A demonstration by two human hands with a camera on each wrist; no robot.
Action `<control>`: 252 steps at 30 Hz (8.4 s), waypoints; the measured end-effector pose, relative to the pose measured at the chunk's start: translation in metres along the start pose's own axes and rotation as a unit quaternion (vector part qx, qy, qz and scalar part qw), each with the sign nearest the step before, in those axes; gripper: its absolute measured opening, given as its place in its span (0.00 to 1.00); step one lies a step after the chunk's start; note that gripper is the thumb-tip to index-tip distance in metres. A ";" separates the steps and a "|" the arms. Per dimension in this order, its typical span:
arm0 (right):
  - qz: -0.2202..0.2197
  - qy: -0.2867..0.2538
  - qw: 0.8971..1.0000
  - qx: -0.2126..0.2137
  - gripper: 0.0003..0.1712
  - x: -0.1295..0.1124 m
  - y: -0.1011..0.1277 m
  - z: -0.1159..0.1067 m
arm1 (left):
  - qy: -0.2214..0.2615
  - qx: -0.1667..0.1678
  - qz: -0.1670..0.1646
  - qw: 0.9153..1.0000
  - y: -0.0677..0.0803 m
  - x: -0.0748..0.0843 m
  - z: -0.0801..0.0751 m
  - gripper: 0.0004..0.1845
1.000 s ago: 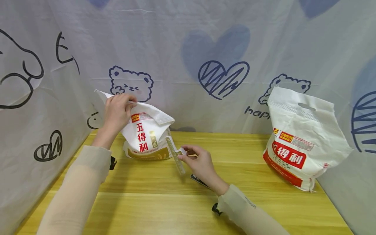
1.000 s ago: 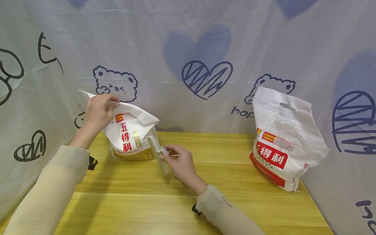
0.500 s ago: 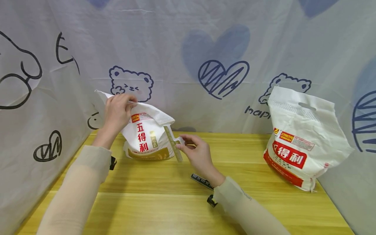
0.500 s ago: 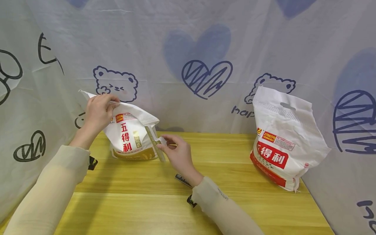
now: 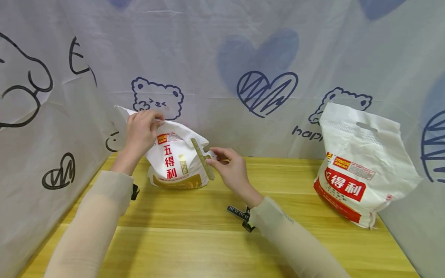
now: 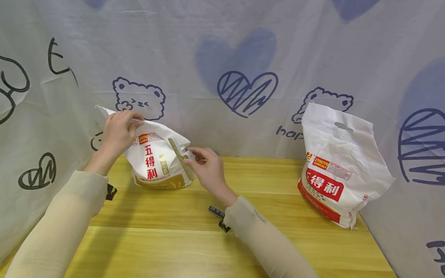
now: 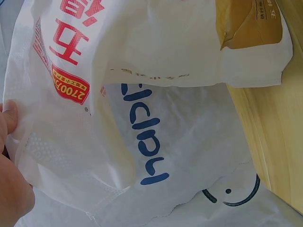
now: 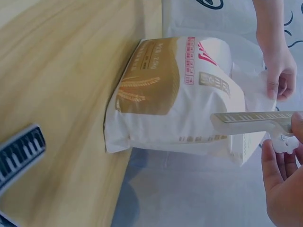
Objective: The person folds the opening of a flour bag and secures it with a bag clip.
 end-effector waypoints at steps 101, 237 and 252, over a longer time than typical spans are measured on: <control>-0.007 0.185 0.972 -0.145 0.12 -0.020 -0.110 0.089 | 0.072 0.028 -0.006 0.997 0.003 -0.004 -0.002 0.06; -0.052 0.280 0.850 0.442 0.52 0.046 0.037 -0.352 | 0.391 -0.132 -0.156 0.897 0.103 0.309 0.210 0.38; 0.126 0.162 0.876 0.436 0.37 0.078 0.043 -0.371 | 0.359 -0.225 -0.156 0.892 0.117 0.358 0.235 0.38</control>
Point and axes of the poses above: each hand's wrist, its own y-axis away from the middle knuckle, its own z-axis out of the palm, x = y × z, the point moved 3 cm from there along -y, towards the middle knuckle, and after that the axes turned 15 degrees about x, right-handed, at the moved point
